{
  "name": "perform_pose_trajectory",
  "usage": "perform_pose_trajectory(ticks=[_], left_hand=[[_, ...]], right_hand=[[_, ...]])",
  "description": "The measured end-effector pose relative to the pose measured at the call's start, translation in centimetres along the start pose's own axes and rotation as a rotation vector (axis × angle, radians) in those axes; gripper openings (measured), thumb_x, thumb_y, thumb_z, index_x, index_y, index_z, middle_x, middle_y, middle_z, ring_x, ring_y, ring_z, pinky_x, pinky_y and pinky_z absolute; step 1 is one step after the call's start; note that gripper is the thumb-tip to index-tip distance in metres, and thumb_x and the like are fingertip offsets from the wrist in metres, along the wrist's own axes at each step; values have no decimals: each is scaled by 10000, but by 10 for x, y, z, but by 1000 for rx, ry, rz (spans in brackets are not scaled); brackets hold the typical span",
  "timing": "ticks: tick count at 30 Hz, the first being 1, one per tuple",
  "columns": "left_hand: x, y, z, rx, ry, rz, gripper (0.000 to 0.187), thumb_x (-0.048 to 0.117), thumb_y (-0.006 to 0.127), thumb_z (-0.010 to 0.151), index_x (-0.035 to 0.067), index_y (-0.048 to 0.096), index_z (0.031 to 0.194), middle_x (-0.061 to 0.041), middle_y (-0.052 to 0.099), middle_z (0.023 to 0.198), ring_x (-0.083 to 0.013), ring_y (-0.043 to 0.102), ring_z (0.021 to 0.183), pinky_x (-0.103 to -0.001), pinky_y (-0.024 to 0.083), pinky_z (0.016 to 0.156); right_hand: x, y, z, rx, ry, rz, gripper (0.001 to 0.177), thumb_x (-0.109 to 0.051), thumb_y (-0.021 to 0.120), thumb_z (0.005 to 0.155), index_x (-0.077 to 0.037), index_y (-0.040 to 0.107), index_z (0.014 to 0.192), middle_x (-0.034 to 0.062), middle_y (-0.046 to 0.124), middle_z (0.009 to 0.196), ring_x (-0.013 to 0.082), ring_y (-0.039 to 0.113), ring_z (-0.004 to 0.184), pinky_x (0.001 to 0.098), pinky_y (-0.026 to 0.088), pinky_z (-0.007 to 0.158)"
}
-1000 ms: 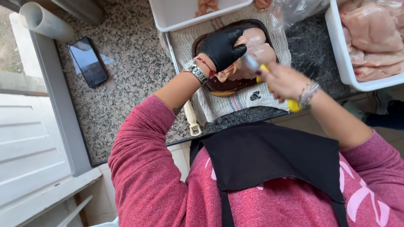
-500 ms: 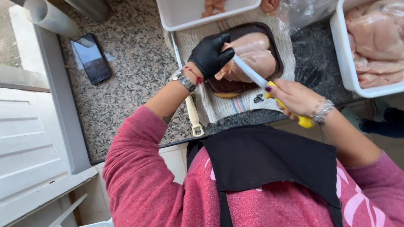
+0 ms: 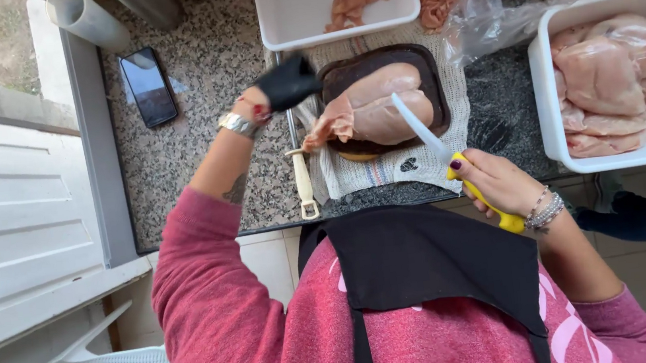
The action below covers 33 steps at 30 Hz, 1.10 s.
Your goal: Trimming fat and excess skin from raw chicken breasts on a cutting board.
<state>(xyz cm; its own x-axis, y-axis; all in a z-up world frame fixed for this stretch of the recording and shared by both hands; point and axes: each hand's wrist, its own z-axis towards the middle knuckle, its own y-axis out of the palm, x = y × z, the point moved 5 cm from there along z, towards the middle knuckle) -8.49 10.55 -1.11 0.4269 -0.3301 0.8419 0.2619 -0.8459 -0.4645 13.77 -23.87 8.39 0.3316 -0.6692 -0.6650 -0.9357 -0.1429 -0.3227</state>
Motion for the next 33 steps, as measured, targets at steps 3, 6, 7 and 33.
perform_pose_trajectory(ticks=[3, 6, 7, 33], left_hand=[[10, 23, 30, 287, -26, -66, 527, 312, 805, 845, -13, 562, 1181, -150, 684, 1093, -227, 703, 963, -316, 622, 878], [26, 77, 24, -90, -246, 108, 816, 601, 809, 750, 27, 637, 1305, -222, 692, 1286, -360, 650, 1239, -436, 531, 1058], [3, 88, 38, -81, -245, 108, 816, 601, 809, 750, 27, 637, 1305, -222, 692, 1286, -360, 650, 1239, -436, 531, 1058], [-143, 292, 125, 613, 28, -1107, 920, -17, 1067, 480, 278, 669, 1256, -12, 757, 1152, -155, 742, 1063, -359, 682, 780]], right_hand=[[-5, 5, -11, 24, 48, 142, 343, -316, 440, 1101, -16, 597, 1044, 100, 544, 662, 185, 483, 460, 321, 398, 393], [-2, 3, -4, 34, -19, 27, 462, -369, 416, 1082, -5, 577, 846, 176, 580, 475, 290, 619, 379, 380, 552, 347], [-1, 2, -3, 34, -25, 21, 462, -369, 416, 1082, -5, 577, 846, 176, 580, 475, 290, 619, 379, 380, 552, 347], [28, -19, 15, 252, -230, 107, 250, -215, 593, 1053, 26, 548, 1104, 135, 566, 552, 253, 601, 412, 349, 509, 431]])
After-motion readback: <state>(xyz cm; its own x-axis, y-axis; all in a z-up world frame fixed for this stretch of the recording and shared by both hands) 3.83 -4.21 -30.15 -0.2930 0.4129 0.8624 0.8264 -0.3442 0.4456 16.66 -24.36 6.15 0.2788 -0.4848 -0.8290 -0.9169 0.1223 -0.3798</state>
